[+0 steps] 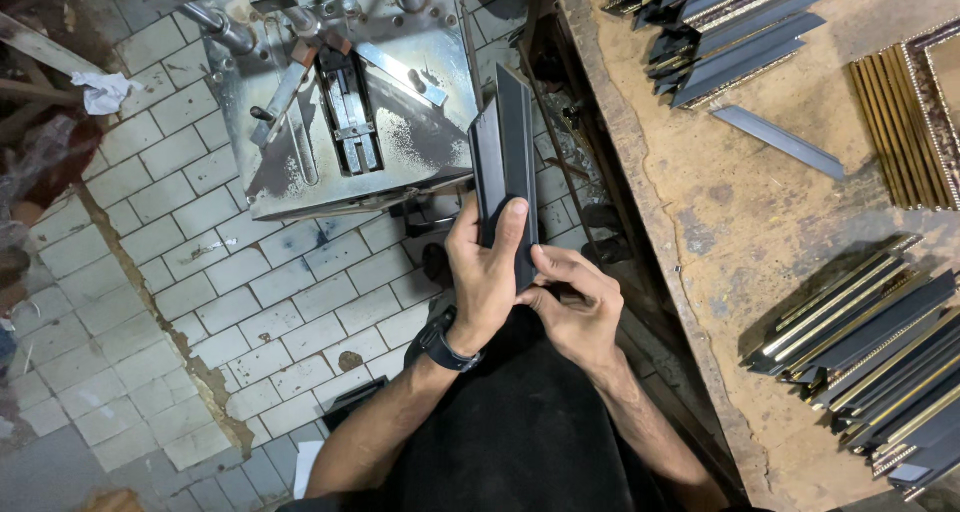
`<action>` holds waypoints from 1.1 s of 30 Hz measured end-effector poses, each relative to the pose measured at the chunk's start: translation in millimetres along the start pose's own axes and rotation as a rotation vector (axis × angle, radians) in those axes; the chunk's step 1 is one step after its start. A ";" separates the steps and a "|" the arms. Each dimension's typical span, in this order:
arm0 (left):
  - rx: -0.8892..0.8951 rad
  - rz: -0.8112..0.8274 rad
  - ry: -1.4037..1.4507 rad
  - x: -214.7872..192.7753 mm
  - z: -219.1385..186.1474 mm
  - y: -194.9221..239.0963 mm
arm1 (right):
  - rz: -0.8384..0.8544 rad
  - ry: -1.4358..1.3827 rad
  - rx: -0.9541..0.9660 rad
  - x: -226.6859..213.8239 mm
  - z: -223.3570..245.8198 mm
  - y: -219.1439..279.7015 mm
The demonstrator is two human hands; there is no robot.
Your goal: The person assembles gold picture frames by placing four mitered frame pieces into a corner-joining machine and pressing the foot pedal to secure the corners. The person repeats this process for multiple frames, stacking completed frames on the table.
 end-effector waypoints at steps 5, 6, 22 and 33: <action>0.042 0.010 0.011 0.0 3.0 2.2 | 0.008 -0.021 0.022 1.8 -6.1 -0.5; 0.023 0.011 0.000 -2.9 3.7 1.3 | 0.014 -0.016 0.028 4.2 -9.3 -0.3; 0.261 0.038 -0.412 -37.1 -6.5 -2.5 | 0.349 -0.463 0.121 45.2 11.5 -37.0; 0.071 -0.257 -0.743 -197.9 -18.6 -43.5 | 0.103 0.109 0.319 76.6 -24.7 -65.3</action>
Point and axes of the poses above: each hand's wrist, its own y-axis away from the middle knuckle, its own x-axis out of the palm, z = x × y, the point moved 6 cm from there along -y, towards the middle knuckle
